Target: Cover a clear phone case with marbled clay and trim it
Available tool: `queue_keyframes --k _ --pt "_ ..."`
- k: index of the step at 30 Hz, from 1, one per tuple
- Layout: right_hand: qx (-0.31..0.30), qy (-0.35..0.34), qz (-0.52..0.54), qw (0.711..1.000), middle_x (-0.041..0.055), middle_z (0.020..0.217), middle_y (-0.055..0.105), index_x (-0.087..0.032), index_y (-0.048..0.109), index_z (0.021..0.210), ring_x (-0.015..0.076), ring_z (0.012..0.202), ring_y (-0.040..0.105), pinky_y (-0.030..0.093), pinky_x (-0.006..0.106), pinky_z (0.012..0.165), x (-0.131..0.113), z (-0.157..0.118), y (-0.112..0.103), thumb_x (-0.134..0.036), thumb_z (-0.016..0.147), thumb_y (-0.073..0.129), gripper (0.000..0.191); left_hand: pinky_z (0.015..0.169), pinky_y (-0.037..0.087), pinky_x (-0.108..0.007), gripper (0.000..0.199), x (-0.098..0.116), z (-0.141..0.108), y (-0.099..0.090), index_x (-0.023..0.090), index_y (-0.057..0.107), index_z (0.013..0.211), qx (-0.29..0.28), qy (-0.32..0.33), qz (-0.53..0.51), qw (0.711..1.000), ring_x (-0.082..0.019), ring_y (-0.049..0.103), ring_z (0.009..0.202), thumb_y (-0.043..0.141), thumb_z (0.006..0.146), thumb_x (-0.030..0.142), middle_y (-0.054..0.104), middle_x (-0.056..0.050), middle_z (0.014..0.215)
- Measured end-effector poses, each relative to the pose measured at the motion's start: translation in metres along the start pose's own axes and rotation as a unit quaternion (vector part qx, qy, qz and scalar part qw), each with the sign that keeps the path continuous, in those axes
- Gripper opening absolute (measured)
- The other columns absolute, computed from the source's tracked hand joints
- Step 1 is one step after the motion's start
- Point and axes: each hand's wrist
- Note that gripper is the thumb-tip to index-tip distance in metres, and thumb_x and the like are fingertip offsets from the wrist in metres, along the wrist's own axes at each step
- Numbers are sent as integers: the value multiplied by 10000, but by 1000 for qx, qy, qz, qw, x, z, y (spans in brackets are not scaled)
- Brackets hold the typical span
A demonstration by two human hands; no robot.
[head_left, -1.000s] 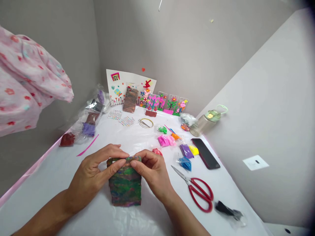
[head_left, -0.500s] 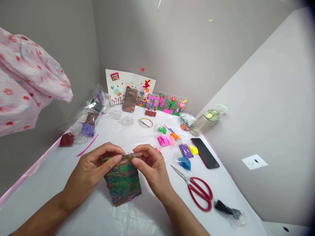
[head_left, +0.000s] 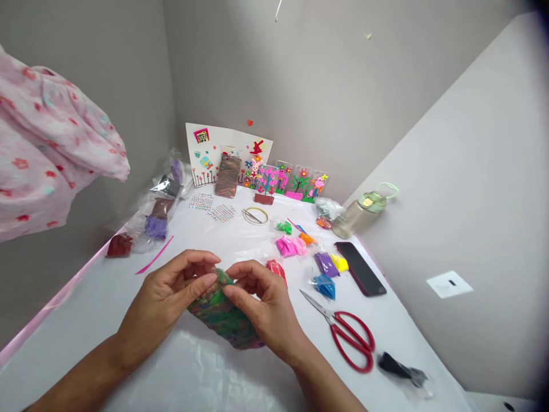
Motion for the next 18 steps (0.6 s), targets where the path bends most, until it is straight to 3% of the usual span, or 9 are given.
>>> queue_keyframes --k 5,12,18 --pt "-17 45 6 999 12 827 698 -194 758 957 133 713 557 442 255 658 -1 1 -1 -345 843 757 189 746 554 -172 137 0 -1 0 315 747 953 -1 33 33 999 -138 669 857 762 874 426 718 40 921" --pt "-45 52 22 997 25 847 749 -217 819 952 158 743 606 460 277 690 -6 -1 -2 -410 876 723 228 828 531 -187 69 0 0 0 349 764 969 -13 105 67 992 -142 669 935 718 918 358 732 47 975" --pt "-59 64 38 995 22 834 747 -218 822 973 156 731 612 460 274 691 -6 -1 -5 -447 873 736 264 837 539 -204 131 -5 2 -1 355 752 1041 -26 137 98 985 -149 680 936 700 928 314 737 40 997"
Point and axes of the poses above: each hand's wrist, its own z-axis towards the middle knuckle, its own y-axis out of the palm, x = y × z
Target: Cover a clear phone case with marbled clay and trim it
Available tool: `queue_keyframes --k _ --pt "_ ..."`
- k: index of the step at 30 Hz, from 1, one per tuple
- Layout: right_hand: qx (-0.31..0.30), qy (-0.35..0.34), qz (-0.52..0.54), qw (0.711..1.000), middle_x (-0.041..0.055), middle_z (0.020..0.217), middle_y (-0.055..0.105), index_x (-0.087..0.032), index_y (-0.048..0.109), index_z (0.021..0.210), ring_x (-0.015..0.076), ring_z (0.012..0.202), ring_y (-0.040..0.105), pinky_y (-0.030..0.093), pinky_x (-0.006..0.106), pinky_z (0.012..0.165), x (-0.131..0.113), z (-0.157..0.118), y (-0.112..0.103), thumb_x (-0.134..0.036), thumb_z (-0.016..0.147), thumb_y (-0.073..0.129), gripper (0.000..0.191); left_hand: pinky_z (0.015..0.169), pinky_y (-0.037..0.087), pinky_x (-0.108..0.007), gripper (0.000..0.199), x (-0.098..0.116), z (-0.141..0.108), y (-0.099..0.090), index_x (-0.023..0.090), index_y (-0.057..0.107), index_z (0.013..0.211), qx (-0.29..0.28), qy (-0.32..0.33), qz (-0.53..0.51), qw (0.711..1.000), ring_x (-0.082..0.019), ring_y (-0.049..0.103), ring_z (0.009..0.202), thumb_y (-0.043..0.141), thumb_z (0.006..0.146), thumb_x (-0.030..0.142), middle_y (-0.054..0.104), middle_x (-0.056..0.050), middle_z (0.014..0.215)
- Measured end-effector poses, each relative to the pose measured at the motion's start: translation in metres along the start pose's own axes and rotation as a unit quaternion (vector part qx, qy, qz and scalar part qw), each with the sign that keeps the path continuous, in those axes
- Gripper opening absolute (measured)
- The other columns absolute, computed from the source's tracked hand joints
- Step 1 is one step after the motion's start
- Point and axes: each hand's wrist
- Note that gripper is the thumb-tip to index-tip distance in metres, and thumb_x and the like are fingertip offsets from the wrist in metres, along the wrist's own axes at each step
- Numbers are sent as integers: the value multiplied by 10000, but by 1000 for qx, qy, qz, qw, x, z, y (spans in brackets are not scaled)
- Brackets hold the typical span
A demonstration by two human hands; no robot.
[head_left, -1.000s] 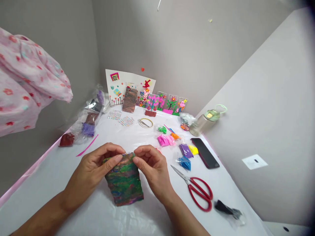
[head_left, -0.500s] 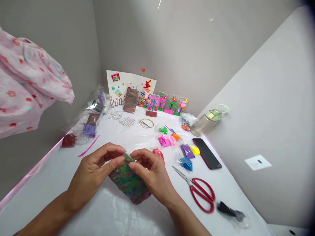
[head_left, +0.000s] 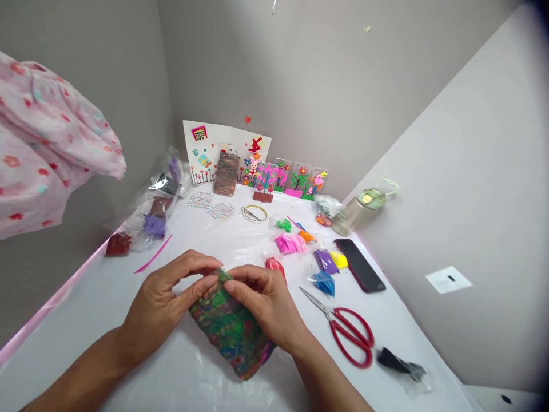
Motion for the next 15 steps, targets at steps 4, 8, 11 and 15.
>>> queue_keyframes --k 4,8,11,15 --pt "-35 15 -2 999 14 874 762 -227 823 986 147 750 625 463 260 704 -3 -1 -7 -410 888 727 229 810 553 -202 110 5 4 -7 343 755 1012 -79 -25 -26 996 -154 686 915 671 943 326 732 26 958" --pt "-107 47 -25 993 6 880 767 -229 827 980 141 748 636 471 261 722 -6 -2 -19 -408 895 722 225 795 581 -247 113 14 8 -14 306 772 946 -165 -78 -39 982 -189 698 870 702 908 386 731 -9 901" --pt "-146 68 -22 987 0 860 765 -231 825 1006 132 721 627 470 255 704 -6 -2 -25 -428 889 733 247 804 590 -275 137 15 9 -14 298 787 941 -205 -73 -50 975 -201 704 884 683 919 384 728 -35 912" --pt "-152 67 -39 985 -4 815 752 -235 828 1002 123 669 590 450 252 657 -5 -2 -27 -502 862 747 312 798 588 -256 121 13 8 -11 310 787 934 -215 -74 -39 973 -182 707 877 678 921 361 728 -22 916"
Point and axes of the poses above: each hand's wrist, its own z-axis towards the middle knuckle, its own y-axis out of the palm, x = y × z
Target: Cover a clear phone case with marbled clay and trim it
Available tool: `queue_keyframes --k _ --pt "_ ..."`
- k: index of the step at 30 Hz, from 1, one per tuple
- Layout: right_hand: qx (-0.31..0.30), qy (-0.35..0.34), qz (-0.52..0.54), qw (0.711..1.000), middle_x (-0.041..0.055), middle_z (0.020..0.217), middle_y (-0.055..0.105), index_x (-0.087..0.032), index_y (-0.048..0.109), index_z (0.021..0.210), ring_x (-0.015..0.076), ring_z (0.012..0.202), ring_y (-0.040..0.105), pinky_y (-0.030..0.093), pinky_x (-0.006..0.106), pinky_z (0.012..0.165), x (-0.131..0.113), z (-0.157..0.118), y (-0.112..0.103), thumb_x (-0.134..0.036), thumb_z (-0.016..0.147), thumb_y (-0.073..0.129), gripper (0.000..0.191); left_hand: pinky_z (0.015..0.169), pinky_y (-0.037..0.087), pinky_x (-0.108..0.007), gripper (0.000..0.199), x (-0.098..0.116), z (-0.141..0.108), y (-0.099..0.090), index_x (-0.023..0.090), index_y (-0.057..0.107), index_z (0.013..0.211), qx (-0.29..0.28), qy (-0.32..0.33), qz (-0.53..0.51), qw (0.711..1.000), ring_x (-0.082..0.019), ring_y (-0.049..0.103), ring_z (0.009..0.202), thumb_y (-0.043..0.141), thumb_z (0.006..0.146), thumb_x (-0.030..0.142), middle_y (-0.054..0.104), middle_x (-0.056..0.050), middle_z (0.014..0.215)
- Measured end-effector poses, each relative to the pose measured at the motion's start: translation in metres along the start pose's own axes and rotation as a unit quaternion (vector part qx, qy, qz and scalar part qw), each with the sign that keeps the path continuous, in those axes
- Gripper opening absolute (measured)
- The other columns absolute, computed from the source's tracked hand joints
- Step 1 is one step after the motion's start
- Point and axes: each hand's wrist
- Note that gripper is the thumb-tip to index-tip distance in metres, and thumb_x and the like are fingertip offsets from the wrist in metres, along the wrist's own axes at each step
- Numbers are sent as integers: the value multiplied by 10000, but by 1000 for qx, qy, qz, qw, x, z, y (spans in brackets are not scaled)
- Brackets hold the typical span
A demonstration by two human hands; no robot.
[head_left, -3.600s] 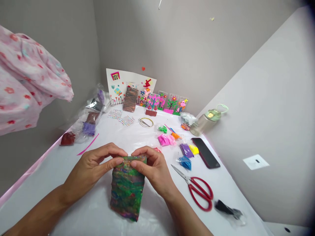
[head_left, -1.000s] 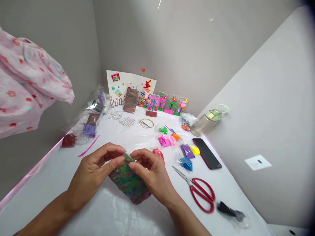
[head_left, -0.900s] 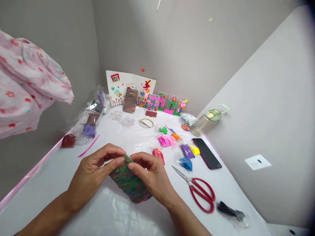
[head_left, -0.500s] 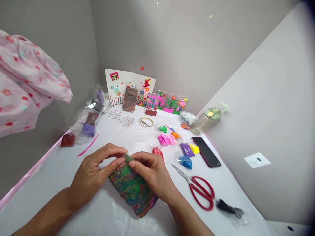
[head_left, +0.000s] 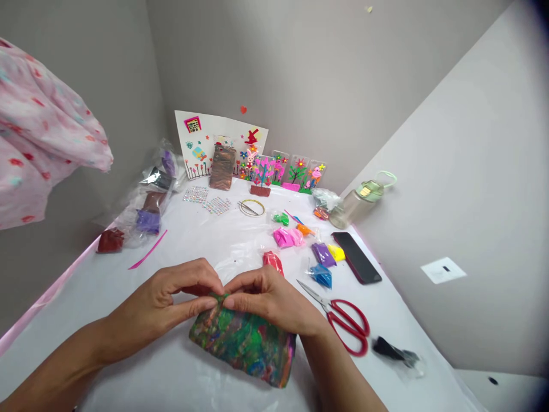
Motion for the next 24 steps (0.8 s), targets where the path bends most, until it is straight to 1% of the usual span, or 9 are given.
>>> queue_keyframes --k 3,7,9,12,14,16,18,21,24 --pt "4 -2 2 1000 -4 806 742 -233 828 995 122 662 575 441 250 649 0 1 0 -525 852 749 334 812 581 -250 140 -1 -1 1 330 785 1005 6 -3 6 1000 -178 709 913 671 924 346 732 -13 957" --pt "0 0 -7 1000 -11 777 701 -225 824 980 109 663 535 413 232 632 -1 1 1 -507 863 749 314 801 562 -230 133 -2 -1 0 319 786 963 -11 1 -10 1000 -155 694 869 658 942 347 709 -7 915" --pt "7 -9 -20 1000 -15 776 678 -224 812 992 111 671 523 405 227 621 -2 1 1 -492 856 763 304 780 545 -202 115 -4 -1 -2 331 775 960 16 -3 -7 1000 -142 678 860 665 941 357 701 5 911" --pt "26 -15 -45 999 -20 789 655 -224 780 1034 116 676 523 404 225 602 -3 1 1 -460 849 778 300 747 534 -176 97 -8 -1 -6 347 752 968 76 -4 -1 997 -135 656 856 662 945 377 692 19 924" --pt "41 -12 -53 998 -21 777 643 -211 769 1009 113 666 524 408 224 602 -3 0 1 -421 883 745 246 739 539 -180 105 -9 -1 -8 347 739 994 91 -6 -5 996 -143 650 868 660 945 395 686 17 939" --pt "50 -11 -58 997 -19 761 636 -196 772 963 108 658 516 409 221 604 -4 0 2 -358 915 704 182 728 539 -191 128 -8 -1 -7 337 733 1019 84 -15 -9 996 -154 646 878 671 935 411 682 8 958" --pt "50 -9 -70 996 -20 749 628 -189 781 950 103 653 499 399 215 597 -5 -1 2 -299 919 688 147 709 525 -203 133 -8 -1 -5 318 738 999 69 -23 -5 997 -154 635 852 670 935 413 674 2 951" --pt "39 6 -101 994 -24 720 605 -192 795 998 103 644 474 374 216 579 -6 -2 1 -273 916 689 156 724 498 -218 139 -9 0 -5 290 745 913 39 -17 17 999 -146 620 826 648 950 381 660 6 903" --pt "32 12 -124 992 -20 728 607 -185 796 1037 104 656 479 373 221 586 -6 -2 -2 -267 921 681 182 766 489 -226 124 -11 2 -6 290 740 942 23 -18 34 999 -150 630 884 636 958 354 672 10 930"
Point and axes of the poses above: each hand's wrist, its own z-axis towards the middle knuckle, its own y-axis out of the palm, x = y × z
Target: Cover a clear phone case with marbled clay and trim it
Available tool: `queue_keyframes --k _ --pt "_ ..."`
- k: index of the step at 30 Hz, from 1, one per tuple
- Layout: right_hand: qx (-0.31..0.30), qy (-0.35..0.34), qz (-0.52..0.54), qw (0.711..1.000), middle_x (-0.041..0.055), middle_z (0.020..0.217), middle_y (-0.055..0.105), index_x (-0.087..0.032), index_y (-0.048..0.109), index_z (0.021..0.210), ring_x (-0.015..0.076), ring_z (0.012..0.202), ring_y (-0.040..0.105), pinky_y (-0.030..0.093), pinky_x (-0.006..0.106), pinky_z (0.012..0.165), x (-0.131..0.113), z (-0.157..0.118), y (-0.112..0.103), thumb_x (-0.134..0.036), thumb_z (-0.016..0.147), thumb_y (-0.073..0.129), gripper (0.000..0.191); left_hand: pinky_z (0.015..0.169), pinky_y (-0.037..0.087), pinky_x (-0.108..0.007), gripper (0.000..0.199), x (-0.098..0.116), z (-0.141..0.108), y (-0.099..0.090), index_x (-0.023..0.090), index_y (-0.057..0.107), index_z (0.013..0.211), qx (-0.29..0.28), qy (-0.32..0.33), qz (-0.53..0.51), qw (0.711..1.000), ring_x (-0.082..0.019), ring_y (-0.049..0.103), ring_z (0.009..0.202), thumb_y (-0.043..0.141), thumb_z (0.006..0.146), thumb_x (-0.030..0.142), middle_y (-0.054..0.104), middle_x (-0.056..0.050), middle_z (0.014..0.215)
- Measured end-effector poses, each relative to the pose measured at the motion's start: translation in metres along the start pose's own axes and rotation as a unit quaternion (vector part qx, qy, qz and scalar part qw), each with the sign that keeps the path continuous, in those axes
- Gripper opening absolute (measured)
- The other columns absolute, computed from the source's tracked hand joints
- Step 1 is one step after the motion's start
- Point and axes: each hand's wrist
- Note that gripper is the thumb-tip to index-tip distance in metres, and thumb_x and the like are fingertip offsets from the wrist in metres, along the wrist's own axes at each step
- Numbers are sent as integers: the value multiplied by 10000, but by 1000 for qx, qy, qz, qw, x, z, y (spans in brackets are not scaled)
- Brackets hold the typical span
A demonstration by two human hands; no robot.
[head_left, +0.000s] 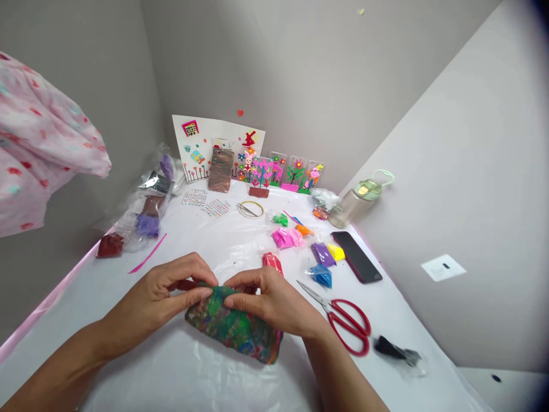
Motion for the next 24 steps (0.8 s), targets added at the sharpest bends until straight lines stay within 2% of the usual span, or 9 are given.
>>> queue_keyframes --k 3,7,12,17,24 --pt "-2 -1 1 1000 -20 737 612 -188 798 1046 103 653 475 370 227 587 2 0 -1 -278 925 677 193 801 495 -231 138 -1 0 0 309 740 1028 -10 3 8 1000 -155 641 944 622 969 350 691 13 1001" --pt "-10 12 -7 1000 -22 723 594 -200 800 1055 109 648 467 365 238 589 4 1 -1 -293 923 682 200 797 492 -225 146 0 -1 1 316 749 991 -34 8 10 999 -141 645 916 605 978 338 694 29 964" --pt "-13 2 -5 1000 -31 697 562 -184 790 1008 104 641 452 356 235 583 4 -1 1 -333 922 704 192 814 488 -221 122 1 -2 6 315 740 1020 -26 -17 -9 999 -145 653 947 651 949 358 706 35 984" --pt "18 -16 15 1000 -33 746 602 -183 756 1046 106 682 505 393 226 610 3 0 1 -315 911 727 191 742 483 -201 127 0 0 7 296 733 982 11 -23 -28 999 -129 638 871 637 957 375 686 34 944" --pt "11 1 -19 1000 -23 730 619 -183 775 1039 113 664 524 402 235 601 5 0 2 -346 930 702 209 793 481 -199 123 -1 1 5 318 736 985 -28 1 -5 1000 -128 644 921 614 971 337 683 40 964"
Point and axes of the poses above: each hand's wrist, its own z-axis towards the middle knuckle, its own y-axis out of the palm, x = y × z
